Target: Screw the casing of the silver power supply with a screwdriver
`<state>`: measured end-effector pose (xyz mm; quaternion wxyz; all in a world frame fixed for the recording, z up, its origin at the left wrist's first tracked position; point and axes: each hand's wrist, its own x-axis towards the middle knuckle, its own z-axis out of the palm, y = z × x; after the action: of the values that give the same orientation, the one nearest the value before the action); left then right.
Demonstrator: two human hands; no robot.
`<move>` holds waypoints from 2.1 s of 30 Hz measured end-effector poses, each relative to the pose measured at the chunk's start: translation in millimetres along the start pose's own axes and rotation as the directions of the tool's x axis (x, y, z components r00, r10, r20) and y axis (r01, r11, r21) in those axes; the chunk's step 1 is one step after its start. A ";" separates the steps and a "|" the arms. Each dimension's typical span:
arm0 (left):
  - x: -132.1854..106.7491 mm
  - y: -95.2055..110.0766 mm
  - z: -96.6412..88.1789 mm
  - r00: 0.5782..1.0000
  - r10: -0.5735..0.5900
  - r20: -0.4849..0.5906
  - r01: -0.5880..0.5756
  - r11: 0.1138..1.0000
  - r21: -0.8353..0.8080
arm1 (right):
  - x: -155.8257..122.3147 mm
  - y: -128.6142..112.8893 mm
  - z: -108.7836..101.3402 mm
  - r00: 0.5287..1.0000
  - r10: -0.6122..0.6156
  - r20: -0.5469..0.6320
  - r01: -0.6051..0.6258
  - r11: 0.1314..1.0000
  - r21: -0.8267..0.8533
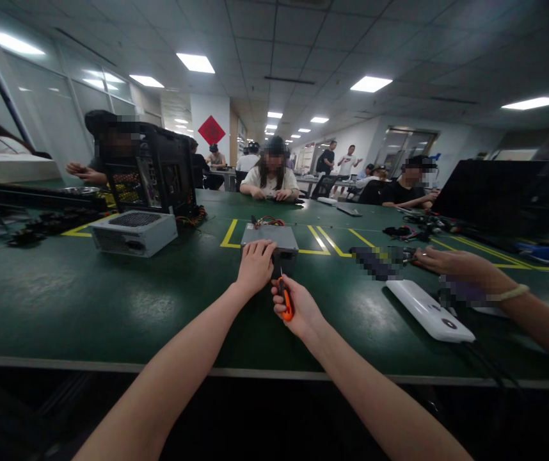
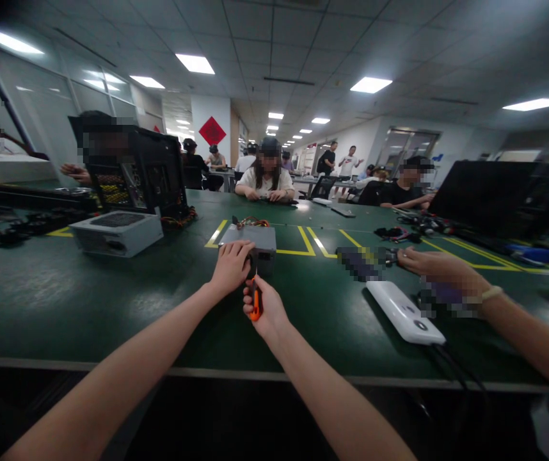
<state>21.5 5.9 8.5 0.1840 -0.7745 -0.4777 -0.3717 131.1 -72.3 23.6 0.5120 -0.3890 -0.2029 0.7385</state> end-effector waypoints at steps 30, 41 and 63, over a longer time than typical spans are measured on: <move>-3.0 -1.4 -1.8 1.000 0.008 0.027 -0.008 1.000 -0.010 | -4.4 3.0 -0.2 1.000 -0.003 -0.004 0.004 0.998 0.063; -3.0 -2.4 -1.7 1.000 0.015 0.018 -0.014 1.000 -0.018 | -2.1 4.1 -1.3 1.000 -0.006 -0.002 0.006 0.999 0.045; -3.1 -3.0 -0.7 1.000 0.014 0.025 -0.014 1.000 -0.007 | -3.4 4.8 -1.0 0.999 0.032 0.032 -0.033 0.998 0.050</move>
<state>17.7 5.0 6.4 0.1781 -0.7829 -0.4734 -0.3624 129.6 -77.4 20.9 0.5064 -0.3679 -0.1859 0.7574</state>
